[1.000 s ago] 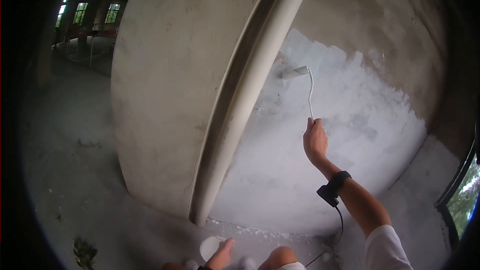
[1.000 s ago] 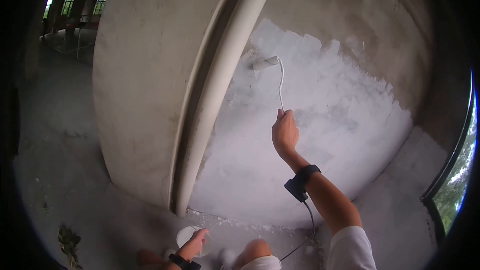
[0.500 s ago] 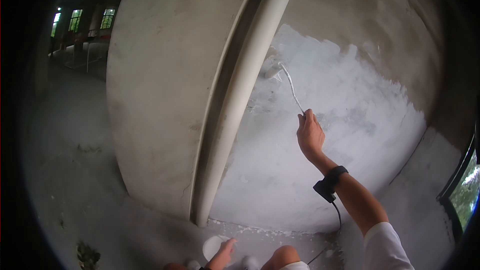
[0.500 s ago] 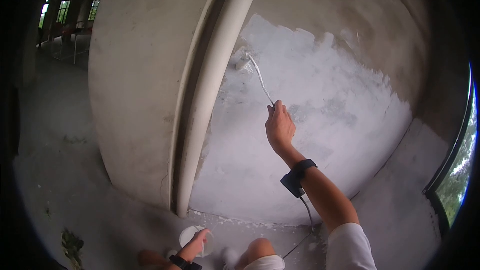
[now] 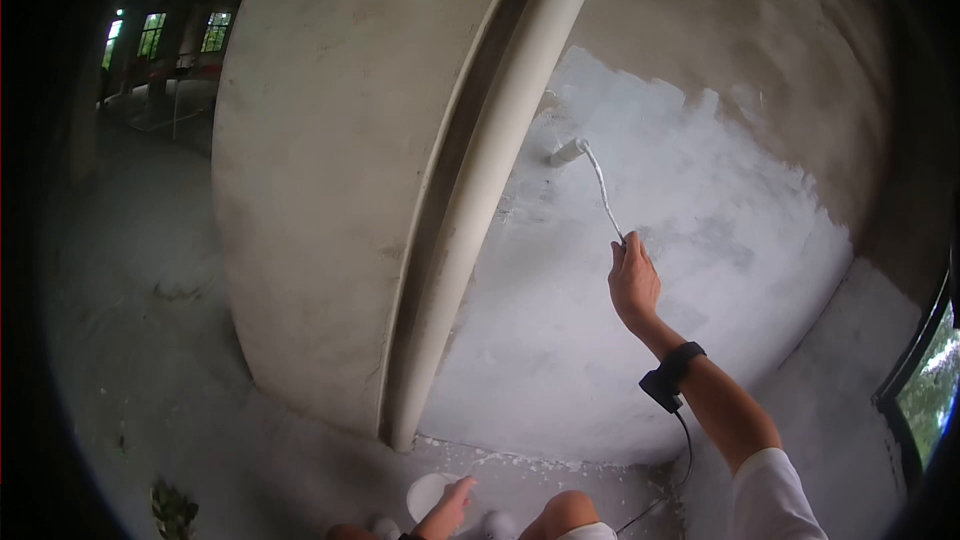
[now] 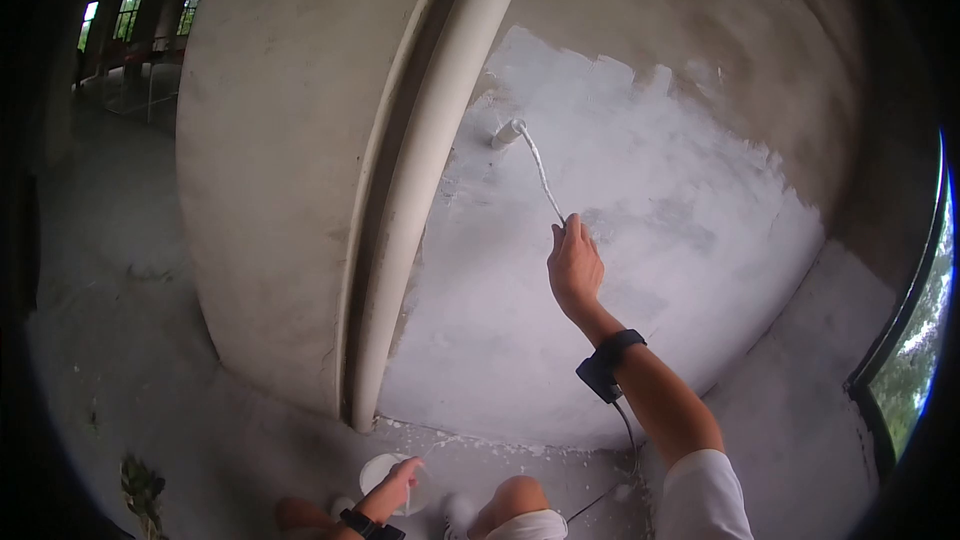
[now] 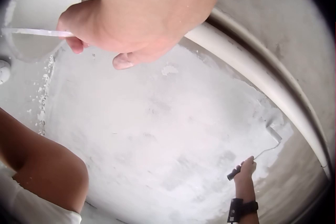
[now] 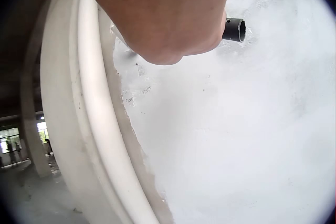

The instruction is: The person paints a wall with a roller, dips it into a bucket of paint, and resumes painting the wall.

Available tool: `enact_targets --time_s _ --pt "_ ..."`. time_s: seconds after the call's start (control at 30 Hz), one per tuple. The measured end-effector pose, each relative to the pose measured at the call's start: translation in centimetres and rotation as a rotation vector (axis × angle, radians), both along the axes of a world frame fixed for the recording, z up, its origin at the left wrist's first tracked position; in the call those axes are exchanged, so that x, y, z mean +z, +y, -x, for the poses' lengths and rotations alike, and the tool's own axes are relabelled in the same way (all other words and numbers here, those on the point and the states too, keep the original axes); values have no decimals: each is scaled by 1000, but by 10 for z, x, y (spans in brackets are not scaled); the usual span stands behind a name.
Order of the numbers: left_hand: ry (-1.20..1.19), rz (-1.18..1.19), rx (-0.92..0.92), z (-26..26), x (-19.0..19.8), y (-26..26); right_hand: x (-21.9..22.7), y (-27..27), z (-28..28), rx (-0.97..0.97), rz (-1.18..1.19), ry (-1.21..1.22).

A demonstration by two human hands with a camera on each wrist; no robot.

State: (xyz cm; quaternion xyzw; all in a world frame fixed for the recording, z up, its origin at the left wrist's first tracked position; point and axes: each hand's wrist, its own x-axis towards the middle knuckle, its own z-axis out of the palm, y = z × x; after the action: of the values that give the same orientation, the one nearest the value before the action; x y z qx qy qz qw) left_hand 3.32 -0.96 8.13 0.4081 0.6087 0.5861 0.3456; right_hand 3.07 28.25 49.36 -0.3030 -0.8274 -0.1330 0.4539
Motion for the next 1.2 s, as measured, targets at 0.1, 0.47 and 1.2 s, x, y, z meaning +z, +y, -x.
enact_targets --time_s 0.1,0.47,1.2 --pt "-8 79 14 -4 11 -10 7 -12 9 45 49 -7" --pt "-90 65 0 10 1 1 -27 57 -22 212 595 92" --pt "31 43 -1 3 21 -1 -17 -23 11 284 1083 58"
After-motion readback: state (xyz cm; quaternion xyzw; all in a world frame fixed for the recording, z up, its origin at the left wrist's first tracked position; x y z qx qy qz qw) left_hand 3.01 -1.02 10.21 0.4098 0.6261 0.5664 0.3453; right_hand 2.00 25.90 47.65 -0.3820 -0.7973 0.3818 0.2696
